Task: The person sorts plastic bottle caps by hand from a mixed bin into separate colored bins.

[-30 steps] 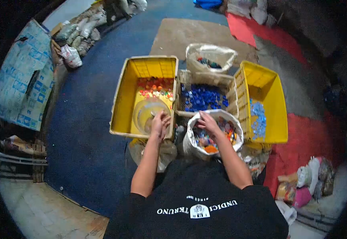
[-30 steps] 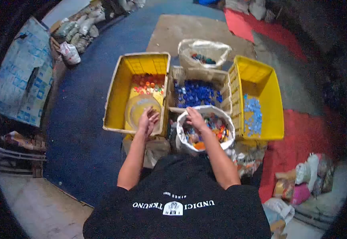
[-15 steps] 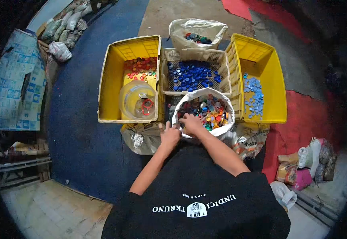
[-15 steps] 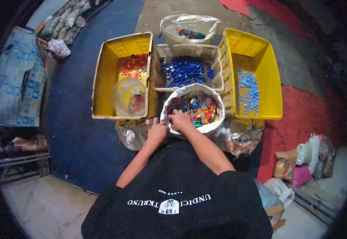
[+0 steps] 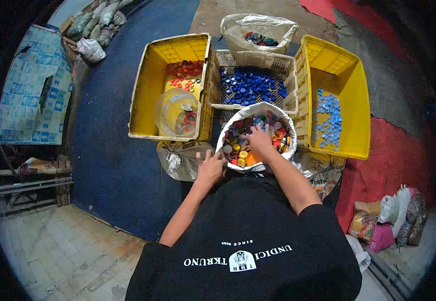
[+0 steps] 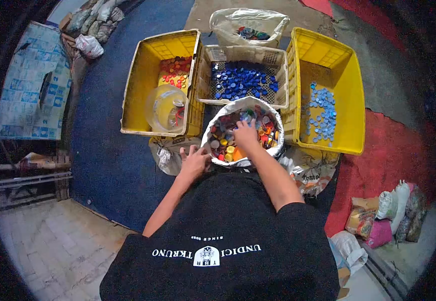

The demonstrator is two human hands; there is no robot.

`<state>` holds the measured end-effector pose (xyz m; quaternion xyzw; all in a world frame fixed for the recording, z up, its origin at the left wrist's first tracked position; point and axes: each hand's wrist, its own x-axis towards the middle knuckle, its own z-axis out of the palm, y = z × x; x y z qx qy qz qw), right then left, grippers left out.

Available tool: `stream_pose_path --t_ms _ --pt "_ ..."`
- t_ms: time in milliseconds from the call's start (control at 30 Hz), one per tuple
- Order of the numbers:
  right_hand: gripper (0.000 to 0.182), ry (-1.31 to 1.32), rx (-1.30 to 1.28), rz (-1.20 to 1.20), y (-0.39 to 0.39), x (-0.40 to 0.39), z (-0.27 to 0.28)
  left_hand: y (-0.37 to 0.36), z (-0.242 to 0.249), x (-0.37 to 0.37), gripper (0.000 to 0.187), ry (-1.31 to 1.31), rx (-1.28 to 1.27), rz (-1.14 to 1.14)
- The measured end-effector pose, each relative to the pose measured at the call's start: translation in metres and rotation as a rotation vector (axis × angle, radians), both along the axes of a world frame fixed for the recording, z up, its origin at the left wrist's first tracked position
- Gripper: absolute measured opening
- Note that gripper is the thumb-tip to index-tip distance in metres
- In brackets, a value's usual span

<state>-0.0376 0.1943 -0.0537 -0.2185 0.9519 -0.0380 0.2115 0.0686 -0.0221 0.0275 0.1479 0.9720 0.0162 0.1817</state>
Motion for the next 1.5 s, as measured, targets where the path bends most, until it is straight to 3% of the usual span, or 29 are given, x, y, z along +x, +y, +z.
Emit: stream_pose_path --t_ms 167,300,367,433,467,533,667,767,933,967,1100,1200,1267,1367,1500 --pt "0.027 -0.004 0.047 -0.14 0.005 -0.008 0.035 0.001 -0.009 0.003 0.023 0.057 -0.007 0.001" --pt "0.025 0.095 0.016 -0.202 -0.026 0.003 0.032 0.001 -0.012 0.005 0.021 0.108 -0.021 -0.051" --pt "0.026 0.032 -0.037 -0.095 -0.04 0.008 0.013 -0.002 -0.011 0.001 0.019 0.071 -0.016 -0.064" --pt "0.028 -0.409 -0.252 0.033 -0.052 0.022 -0.001 -0.003 -0.006 -0.003 0.018 0.033 -0.01 -0.078" --pt "0.028 -0.411 -0.253 0.03 -0.051 0.033 -0.006 -0.002 -0.001 -0.004 0.016 0.005 0.016 -0.064" --pt "0.029 -0.164 -0.061 0.019 -0.045 0.056 -0.01 0.0 0.004 -0.005 0.018 -0.028 0.045 -0.049" --pt "0.027 -0.193 0.025 0.015 -0.054 0.054 -0.01 0.0 -0.001 -0.004 0.019 -0.034 0.009 -0.052" --pt "0.026 -0.24 -0.036 -0.066 -0.047 0.046 -0.015 -0.004 -0.002 -0.003 0.017 0.006 0.057 -0.036" --pt "0.03 0.056 -0.159 -0.126 -0.001 0.041 0.023 -0.001 0.0 -0.002 0.015 0.016 0.078 -0.046" --pt "0.031 0.126 -0.232 -0.206 0.012 0.041 -0.02 -0.002 -0.001 -0.004 0.017 -0.029 0.064 -0.054" --pt "0.03 0.191 -0.446 -0.442 0.035 0.04 0.003 0.009 0.039 -0.02 0.033 -0.256 -0.001 -0.076" --pt "0.037 0.186 -0.601 -0.624 0.046 0.03 0.013 0.016 0.031 -0.036 0.039 -0.261 -0.006 -0.044" --pt "0.046 0.079 -0.699 -0.766 0.052 0.026 0.019 0.018 0.022 -0.051 0.036 -0.246 0.006 -0.068" --pt "0.043 0.084 -0.634 -0.761 0.054 0.026 0.033 0.026 -0.005 -0.071 0.023 -0.189 0.016 -0.187" --pt "0.038 -0.111 -0.855 -0.934 0.059 0.033 0.032 0.049 -0.051 -0.078 0.017 -0.118 0.055 -0.285"
